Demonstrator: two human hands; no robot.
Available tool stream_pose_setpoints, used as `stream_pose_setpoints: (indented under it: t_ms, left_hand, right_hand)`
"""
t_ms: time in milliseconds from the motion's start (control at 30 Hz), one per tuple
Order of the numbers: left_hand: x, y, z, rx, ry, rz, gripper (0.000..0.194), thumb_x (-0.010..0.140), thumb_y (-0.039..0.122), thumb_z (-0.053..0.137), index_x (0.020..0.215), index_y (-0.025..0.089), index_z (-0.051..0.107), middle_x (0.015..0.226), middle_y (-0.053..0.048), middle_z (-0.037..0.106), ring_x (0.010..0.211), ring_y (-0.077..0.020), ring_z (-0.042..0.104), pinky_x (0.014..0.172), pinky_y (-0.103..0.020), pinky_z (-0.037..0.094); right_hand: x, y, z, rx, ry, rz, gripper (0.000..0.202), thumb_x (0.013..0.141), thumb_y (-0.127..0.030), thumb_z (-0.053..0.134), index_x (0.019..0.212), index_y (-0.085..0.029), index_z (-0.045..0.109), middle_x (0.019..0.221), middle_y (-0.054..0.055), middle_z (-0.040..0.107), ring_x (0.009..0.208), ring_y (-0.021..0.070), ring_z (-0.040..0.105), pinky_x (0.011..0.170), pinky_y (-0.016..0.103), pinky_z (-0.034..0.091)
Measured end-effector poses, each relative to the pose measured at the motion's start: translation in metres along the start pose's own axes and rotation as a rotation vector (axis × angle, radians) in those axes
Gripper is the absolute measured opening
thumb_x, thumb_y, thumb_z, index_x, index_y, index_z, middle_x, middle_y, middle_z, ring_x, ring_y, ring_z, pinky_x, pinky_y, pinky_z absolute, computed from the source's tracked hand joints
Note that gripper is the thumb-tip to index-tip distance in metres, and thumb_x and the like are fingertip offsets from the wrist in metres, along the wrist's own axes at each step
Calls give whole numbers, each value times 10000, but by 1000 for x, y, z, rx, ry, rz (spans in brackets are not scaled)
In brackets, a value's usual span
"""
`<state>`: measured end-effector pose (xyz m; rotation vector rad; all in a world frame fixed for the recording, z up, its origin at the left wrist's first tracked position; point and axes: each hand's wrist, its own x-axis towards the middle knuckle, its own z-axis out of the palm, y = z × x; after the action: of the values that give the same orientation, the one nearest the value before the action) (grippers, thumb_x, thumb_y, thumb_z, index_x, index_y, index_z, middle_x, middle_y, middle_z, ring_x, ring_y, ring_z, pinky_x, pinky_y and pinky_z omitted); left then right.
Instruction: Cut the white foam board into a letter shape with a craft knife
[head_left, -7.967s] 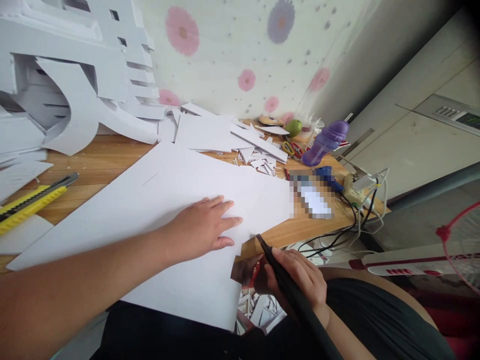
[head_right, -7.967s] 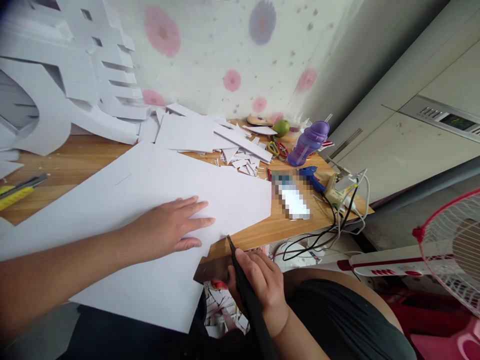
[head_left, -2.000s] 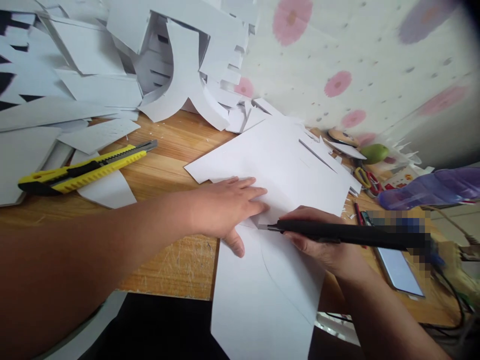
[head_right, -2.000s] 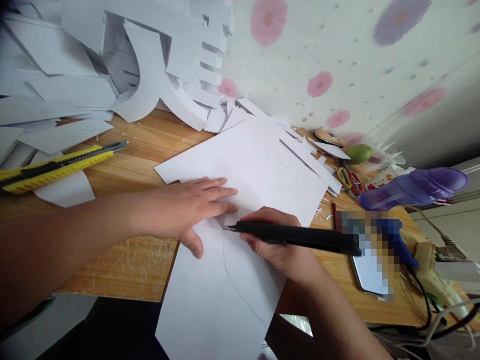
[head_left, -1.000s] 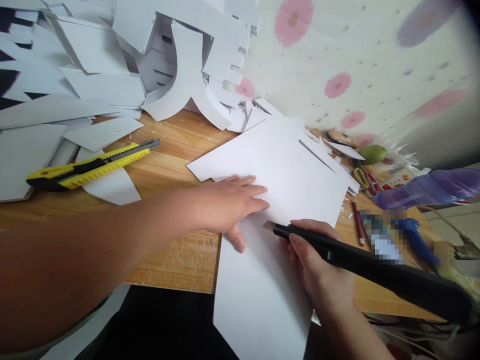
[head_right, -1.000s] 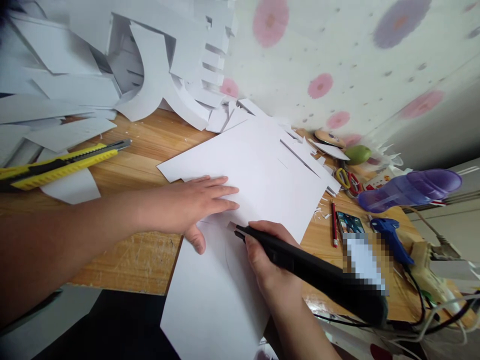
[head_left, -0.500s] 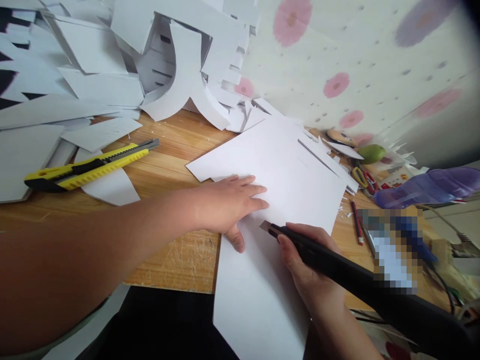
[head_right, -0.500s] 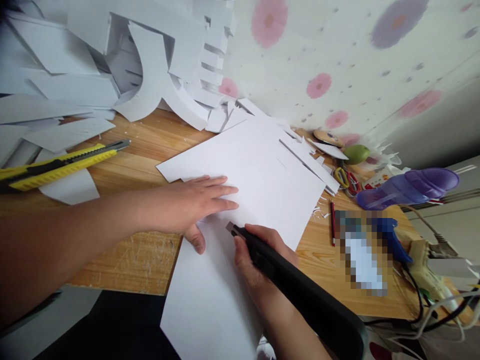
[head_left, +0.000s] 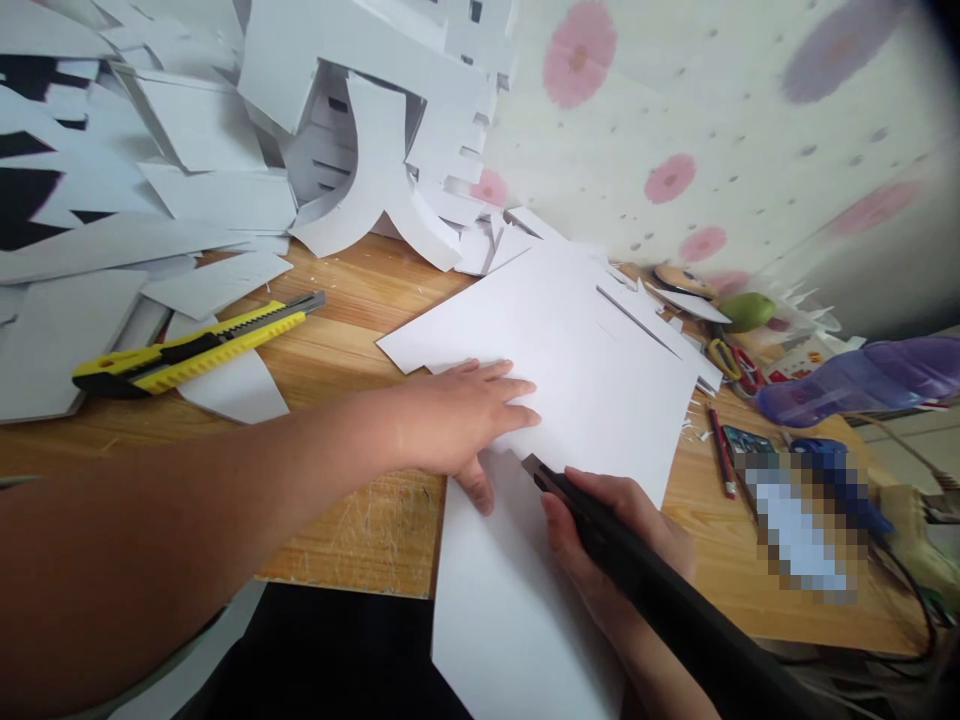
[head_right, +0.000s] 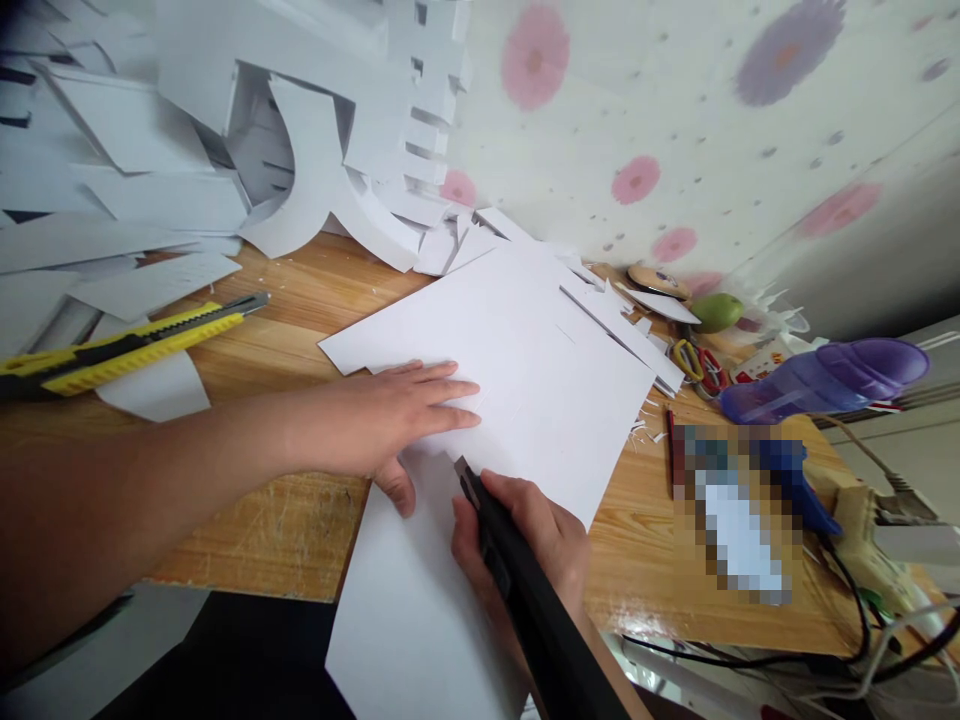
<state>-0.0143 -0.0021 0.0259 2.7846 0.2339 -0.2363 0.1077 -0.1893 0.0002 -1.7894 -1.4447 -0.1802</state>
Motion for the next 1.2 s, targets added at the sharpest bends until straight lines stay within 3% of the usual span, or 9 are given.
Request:
stream_pose_setpoints:
  t_ms: [300, 600, 1000, 1200]
  left_hand:
    - [4, -3, 3, -15, 21, 16, 924, 655, 654, 732, 1442, 281, 422, 1599, -70, 266, 1483, -356, 115, 1169, -552, 169]
    - [5, -1, -1, -2, 10, 16, 999, 591, 681, 762, 1440, 269, 432, 1590, -61, 292, 1472, -378, 148, 1159, -529, 220]
    - [8, -4, 3, 3, 23, 22, 1020, 565, 704, 757, 1434, 276, 438, 1589, -81, 290, 1470, -385, 156, 1149, -576, 211]
    - [6, -3, 1, 12, 15, 30, 1035, 566, 699, 764, 1444, 268, 426, 1591, -88, 284, 1473, -376, 150, 1161, -513, 218]
  right_hand:
    - [-2, -2, -3, -27, -10, -127, 137, 808, -257, 703, 909, -185, 643, 611, -41, 675, 423, 94, 594, 435, 201, 468]
    - [-10, -9, -4, -23, -28, -36, 114, 812, -242, 674, 919, -238, 635, 632, -45, 675, 467, 123, 615, 473, 244, 517]
    - [-17, -11, -10, -72, -7, -109, 127, 819, -221, 666, 935, -225, 615, 632, -32, 686, 456, 118, 617, 469, 231, 531]
    - [-24, -7, -24, -27, -94, -96, 141, 828, -264, 668, 960, -232, 631, 737, 15, 741, 514, 156, 668, 499, 265, 569]
